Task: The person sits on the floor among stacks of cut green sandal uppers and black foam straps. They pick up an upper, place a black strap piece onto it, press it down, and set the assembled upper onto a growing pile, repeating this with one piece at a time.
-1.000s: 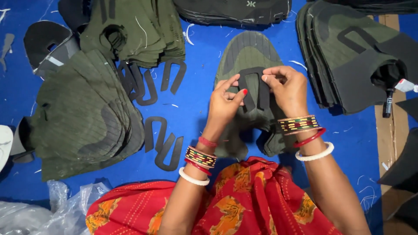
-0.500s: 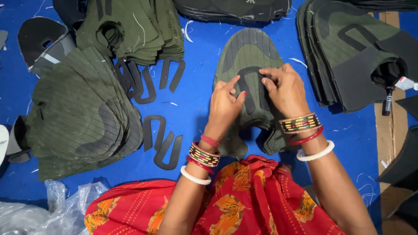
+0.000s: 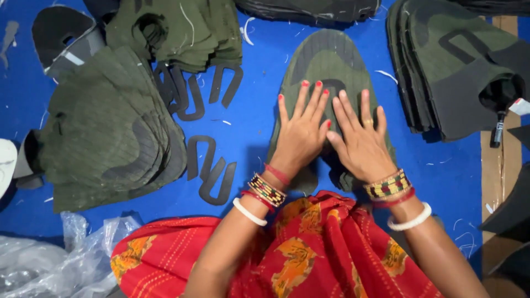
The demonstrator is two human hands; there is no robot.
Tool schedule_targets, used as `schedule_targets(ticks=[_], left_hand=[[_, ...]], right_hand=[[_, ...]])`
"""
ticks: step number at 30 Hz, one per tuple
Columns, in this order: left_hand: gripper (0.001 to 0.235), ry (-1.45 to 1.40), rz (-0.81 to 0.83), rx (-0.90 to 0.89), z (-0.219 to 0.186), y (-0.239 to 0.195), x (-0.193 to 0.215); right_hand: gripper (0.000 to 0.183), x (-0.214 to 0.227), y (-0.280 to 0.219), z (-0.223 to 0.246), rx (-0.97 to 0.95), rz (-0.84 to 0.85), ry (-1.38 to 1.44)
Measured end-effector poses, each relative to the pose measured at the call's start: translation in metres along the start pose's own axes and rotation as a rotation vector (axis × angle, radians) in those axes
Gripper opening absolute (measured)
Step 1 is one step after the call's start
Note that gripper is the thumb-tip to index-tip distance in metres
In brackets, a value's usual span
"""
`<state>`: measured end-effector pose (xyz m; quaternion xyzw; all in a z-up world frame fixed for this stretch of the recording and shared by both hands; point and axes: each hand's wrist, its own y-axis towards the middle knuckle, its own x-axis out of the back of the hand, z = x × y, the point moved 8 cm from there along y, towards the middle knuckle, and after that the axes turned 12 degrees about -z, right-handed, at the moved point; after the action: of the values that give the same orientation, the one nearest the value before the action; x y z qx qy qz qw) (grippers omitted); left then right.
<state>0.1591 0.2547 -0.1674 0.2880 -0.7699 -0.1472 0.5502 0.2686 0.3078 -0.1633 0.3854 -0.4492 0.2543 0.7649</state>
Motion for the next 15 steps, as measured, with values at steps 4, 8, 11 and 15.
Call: schedule_targets(ticks=[4, 8, 11, 15], left_hand=[[0.066, -0.041, 0.074, 0.01, -0.011, -0.032, 0.019], [0.058, -0.237, 0.177, -0.057, -0.006, -0.076, 0.056], [0.037, -0.316, 0.024, 0.121, 0.058, -0.1, 0.093], [0.036, 0.094, -0.362, 0.297, 0.156, -0.114, 0.196]], right_hand=[[0.072, 0.012, -0.03, 0.018, 0.038, 0.023, 0.036], [0.071, 0.022, -0.042, 0.029, 0.079, 0.033, -0.01], [0.056, 0.038, -0.029, 0.05, 0.044, -0.029, 0.091], [0.029, 0.035, 0.002, 0.108, 0.099, -0.135, 0.389]])
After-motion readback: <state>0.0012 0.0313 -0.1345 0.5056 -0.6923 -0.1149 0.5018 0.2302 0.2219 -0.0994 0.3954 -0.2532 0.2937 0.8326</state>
